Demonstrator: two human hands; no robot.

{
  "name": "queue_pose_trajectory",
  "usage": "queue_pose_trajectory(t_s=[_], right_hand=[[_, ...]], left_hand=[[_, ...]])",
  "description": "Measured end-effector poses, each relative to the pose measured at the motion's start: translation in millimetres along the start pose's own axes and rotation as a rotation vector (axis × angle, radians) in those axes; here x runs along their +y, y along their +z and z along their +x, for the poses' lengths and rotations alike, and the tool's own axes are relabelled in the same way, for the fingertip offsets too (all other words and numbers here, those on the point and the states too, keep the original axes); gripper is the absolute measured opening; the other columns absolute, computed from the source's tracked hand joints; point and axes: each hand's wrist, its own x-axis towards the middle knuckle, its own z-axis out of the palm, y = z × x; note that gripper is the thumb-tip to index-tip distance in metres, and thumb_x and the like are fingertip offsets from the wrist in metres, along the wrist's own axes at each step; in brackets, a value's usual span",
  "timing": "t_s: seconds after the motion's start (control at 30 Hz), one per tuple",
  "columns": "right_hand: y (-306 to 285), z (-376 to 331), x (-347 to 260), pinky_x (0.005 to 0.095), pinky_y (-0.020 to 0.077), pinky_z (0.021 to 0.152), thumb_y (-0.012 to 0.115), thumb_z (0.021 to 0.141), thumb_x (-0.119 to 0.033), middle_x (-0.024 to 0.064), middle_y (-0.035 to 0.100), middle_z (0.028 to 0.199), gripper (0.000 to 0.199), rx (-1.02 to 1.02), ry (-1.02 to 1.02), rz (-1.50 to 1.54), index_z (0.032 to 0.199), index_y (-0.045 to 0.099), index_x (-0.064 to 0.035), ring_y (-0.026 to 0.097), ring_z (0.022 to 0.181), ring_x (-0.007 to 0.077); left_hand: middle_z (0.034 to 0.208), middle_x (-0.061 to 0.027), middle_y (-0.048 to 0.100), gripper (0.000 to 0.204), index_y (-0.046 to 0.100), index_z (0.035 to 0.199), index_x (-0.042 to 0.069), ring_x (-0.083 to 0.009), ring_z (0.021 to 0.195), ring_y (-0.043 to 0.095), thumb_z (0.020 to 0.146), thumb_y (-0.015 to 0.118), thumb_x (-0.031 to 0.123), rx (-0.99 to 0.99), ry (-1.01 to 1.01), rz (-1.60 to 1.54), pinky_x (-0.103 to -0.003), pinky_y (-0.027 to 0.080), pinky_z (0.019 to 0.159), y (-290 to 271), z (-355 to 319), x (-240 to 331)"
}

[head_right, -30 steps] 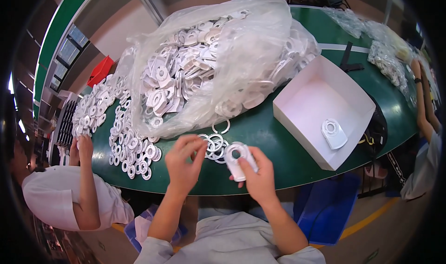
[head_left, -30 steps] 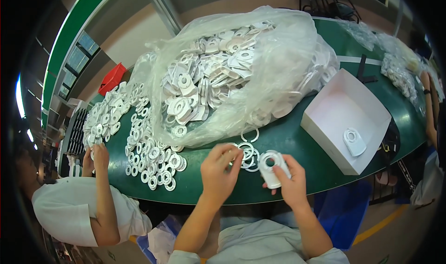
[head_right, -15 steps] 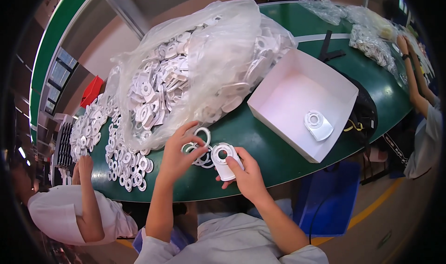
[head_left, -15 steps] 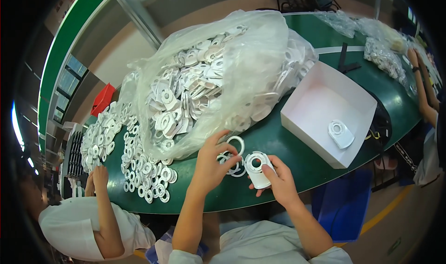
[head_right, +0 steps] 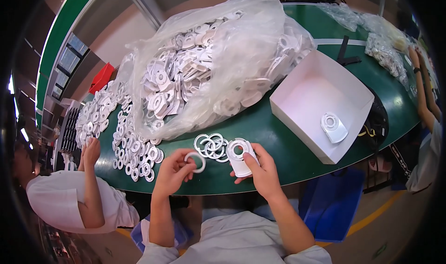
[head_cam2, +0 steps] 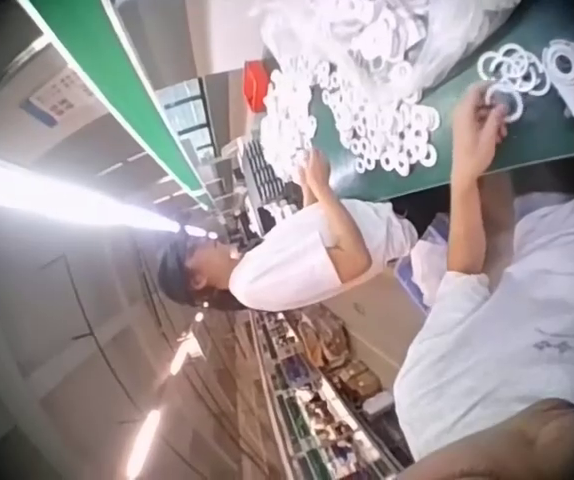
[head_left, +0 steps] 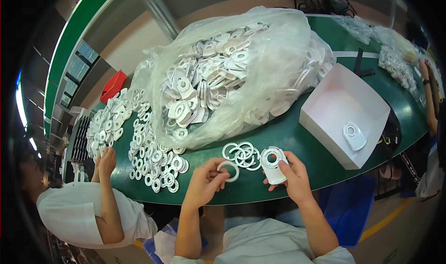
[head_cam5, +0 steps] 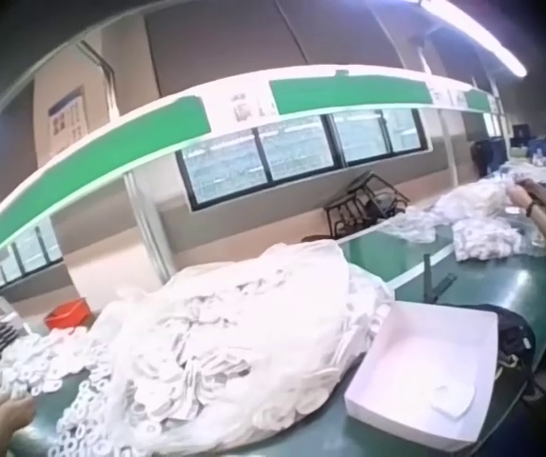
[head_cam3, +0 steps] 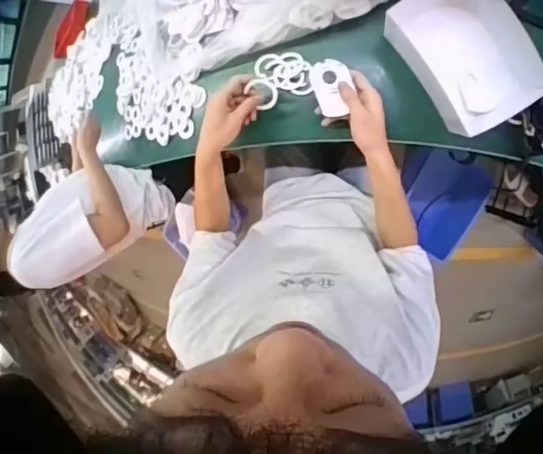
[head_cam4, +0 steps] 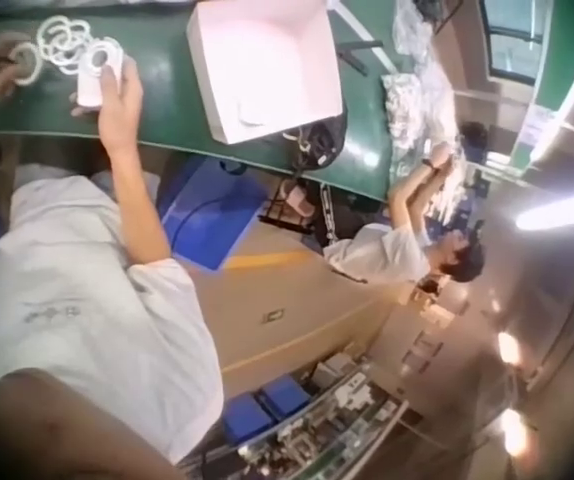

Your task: Assembling small white circular plastic parts into housings at a manufacturing workbench.

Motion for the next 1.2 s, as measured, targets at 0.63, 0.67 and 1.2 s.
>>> queue_pose_trajectory(t_s=[0.63, 0.67, 1.2], right_hand=[[-7.7, 3.2, -6.1, 0.0308, 0.0585, 0.066, 0.050, 0.079, 0.004, 0.0172, 0.065, 0.106, 0.053, -0.226, 0.098, 0.006, 0.132, 0.043, 0.0034, 0.069, 0.085, 0.0261], [-8.1, 3.2, -6.9, 0.0308, 0.0585, 0.066, 0.050, 0.079, 0.004, 0.0172, 0.065, 0.106, 0.053, -0.224, 0.096, 0.006, 0.132, 0.043, 0.0034, 0.069, 0.085, 0.0261], [-2.5, 0.6, -7.5, 0.0269, 0.0540, 0.053, 0.053, 0.088, 0.001, 0.0160, 0.066, 0.100, 0.035, -0.153, 0.099, -0.065, 0.122, 0.048, 0.0024, 0.070, 0.076, 0.0236]], left_hand=[[0.079, -0.0059, 0.059, 0.015, 0.073, 0.091, 0.006, -0.0148, 0.061, 0.058, 0.076, 0.073, 0.006, -0.020, 0.549, 0.445, -0.026, 0.045, 0.055, 55.7, 56.6, 26.1], [0.080, -0.0068, 0.059, 0.015, 0.073, 0.091, 0.006, -0.0174, 0.061, 0.059, 0.076, 0.074, 0.009, 0.004, 0.569, 0.451, -0.028, 0.046, 0.055, 56.5, 57.3, 25.2], [0.083, -0.0057, 0.058, 0.020, 0.074, 0.092, 0.010, -0.0164, 0.061, 0.059, 0.072, 0.077, 0.009, 0.082, 0.660, 0.645, -0.029, 0.047, 0.054, 67.8, 46.7, 24.9]])
